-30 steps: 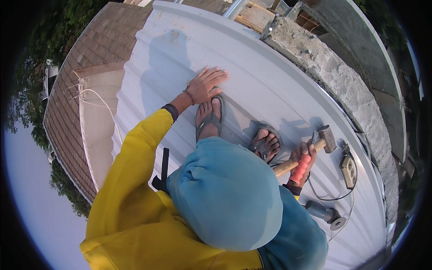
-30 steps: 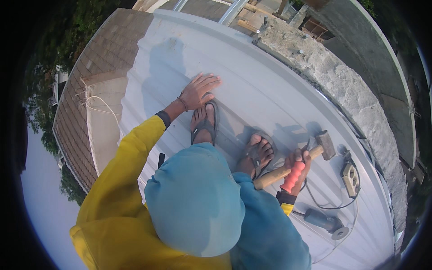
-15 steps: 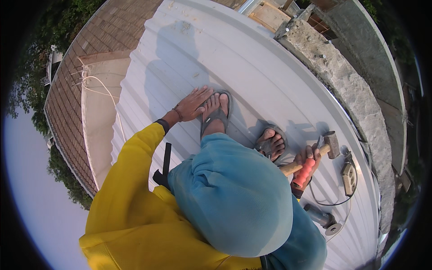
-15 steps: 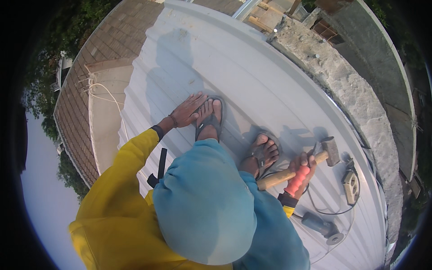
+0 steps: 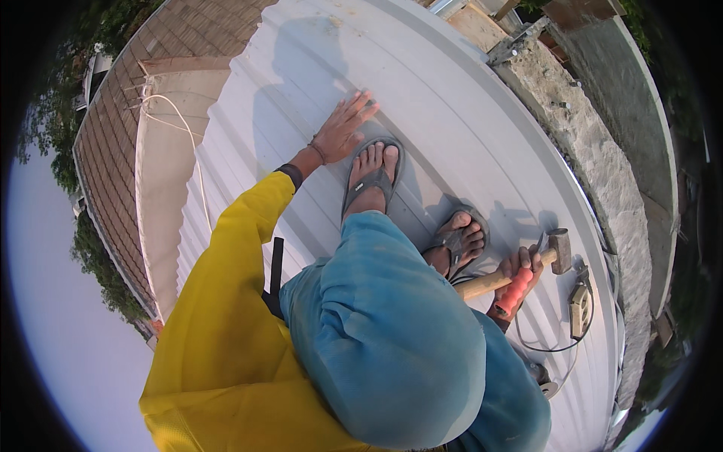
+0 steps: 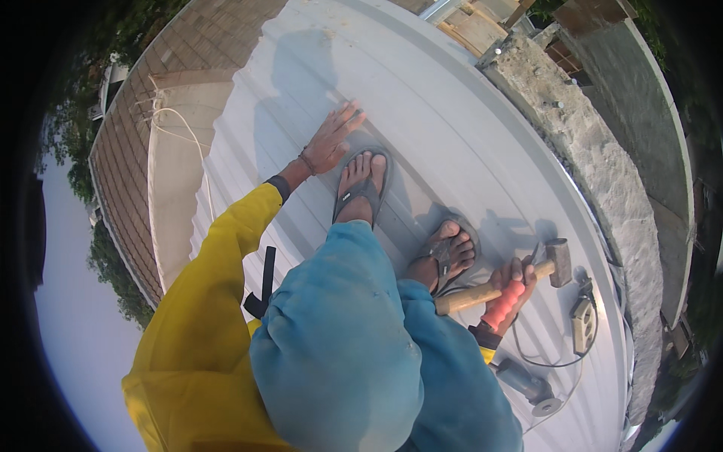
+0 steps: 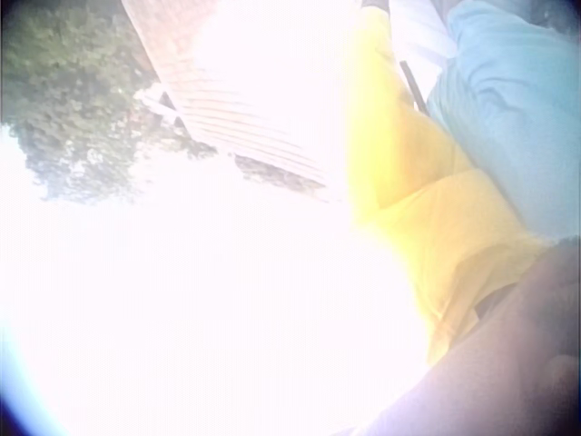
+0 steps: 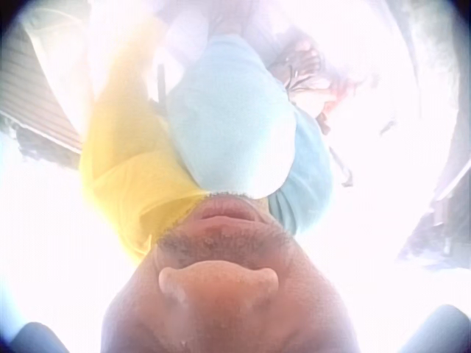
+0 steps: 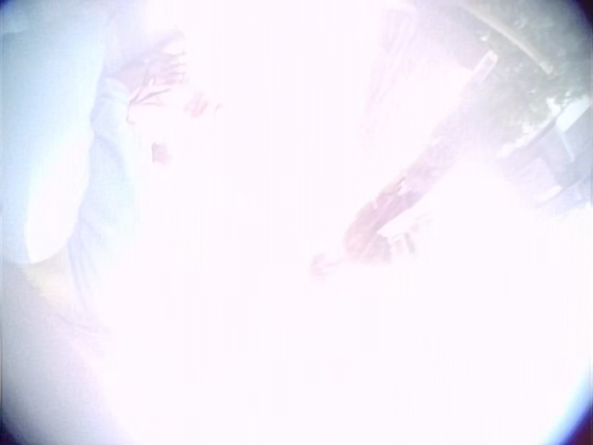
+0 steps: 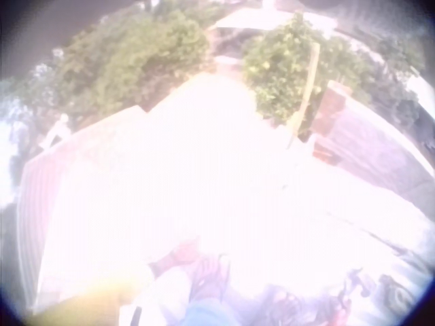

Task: The person sits on a corrugated metal roof and uses a hammer and chisel to repeatedly strike the roof seam. They occasionally pause to adjust the chisel or check the seam with their hand.

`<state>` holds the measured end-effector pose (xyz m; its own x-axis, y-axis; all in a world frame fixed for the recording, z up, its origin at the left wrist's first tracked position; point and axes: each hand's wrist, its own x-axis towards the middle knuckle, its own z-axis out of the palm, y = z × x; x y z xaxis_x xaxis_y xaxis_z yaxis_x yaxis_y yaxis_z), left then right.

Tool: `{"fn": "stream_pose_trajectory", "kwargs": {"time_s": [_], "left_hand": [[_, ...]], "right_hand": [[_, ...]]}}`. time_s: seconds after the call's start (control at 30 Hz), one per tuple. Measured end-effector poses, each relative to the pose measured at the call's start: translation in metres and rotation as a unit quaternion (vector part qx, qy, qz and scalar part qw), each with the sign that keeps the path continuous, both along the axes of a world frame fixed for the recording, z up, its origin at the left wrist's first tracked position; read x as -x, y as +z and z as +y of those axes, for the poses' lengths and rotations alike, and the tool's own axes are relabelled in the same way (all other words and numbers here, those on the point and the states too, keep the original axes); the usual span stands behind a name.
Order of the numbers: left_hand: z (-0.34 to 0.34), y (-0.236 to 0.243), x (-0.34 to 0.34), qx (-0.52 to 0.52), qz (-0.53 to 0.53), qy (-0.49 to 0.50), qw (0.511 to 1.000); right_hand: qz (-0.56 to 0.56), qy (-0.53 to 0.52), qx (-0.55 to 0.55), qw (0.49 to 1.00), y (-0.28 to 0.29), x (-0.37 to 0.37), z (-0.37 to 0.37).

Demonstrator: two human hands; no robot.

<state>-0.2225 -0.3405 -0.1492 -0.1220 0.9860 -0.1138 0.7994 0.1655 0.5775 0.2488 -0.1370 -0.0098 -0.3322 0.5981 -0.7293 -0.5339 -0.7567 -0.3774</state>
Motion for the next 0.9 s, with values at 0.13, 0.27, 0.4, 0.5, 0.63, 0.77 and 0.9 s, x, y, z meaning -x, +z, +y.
{"fn": "stream_pose_trajectory", "kwargs": {"time_s": [0.13, 0.27, 0.4, 0.5, 0.63, 0.77, 0.9], "left_hand": [[0.024, -0.030, 0.001, -0.004, 0.059, 0.144, 0.988], [0.028, -0.032, 0.110, 0.207, 0.143, 0.449, 0.857], [-0.005, 0.005, 0.091, 0.046, 0.153, 0.281, 0.946], [-0.037, 0.029, -0.016, 0.230, 0.122, 0.079, 0.962], [-0.034, 0.019, -0.063, 0.451, 0.209, 0.166, 0.852], [-0.013, -0.005, 0.064, 0.471, 0.110, 0.306, 0.820], [-0.011, -0.008, 0.152, 0.302, 0.258, 0.435, 0.808]], "right_hand": [[-0.002, 0.010, 0.000, 1.000, -0.001, -0.001, 0.000], [-0.003, 0.018, -0.002, 1.000, -0.001, -0.001, -0.001], [0.005, 0.023, -0.001, 1.000, 0.000, 0.000, -0.001], [0.009, 0.023, 0.000, 1.000, -0.001, 0.000, -0.001], [0.005, 0.024, 0.005, 1.000, -0.002, 0.001, -0.001], [0.008, 0.033, 0.003, 0.999, -0.004, 0.001, -0.001], [0.008, 0.030, 0.004, 1.000, -0.005, 0.003, -0.001]]}}
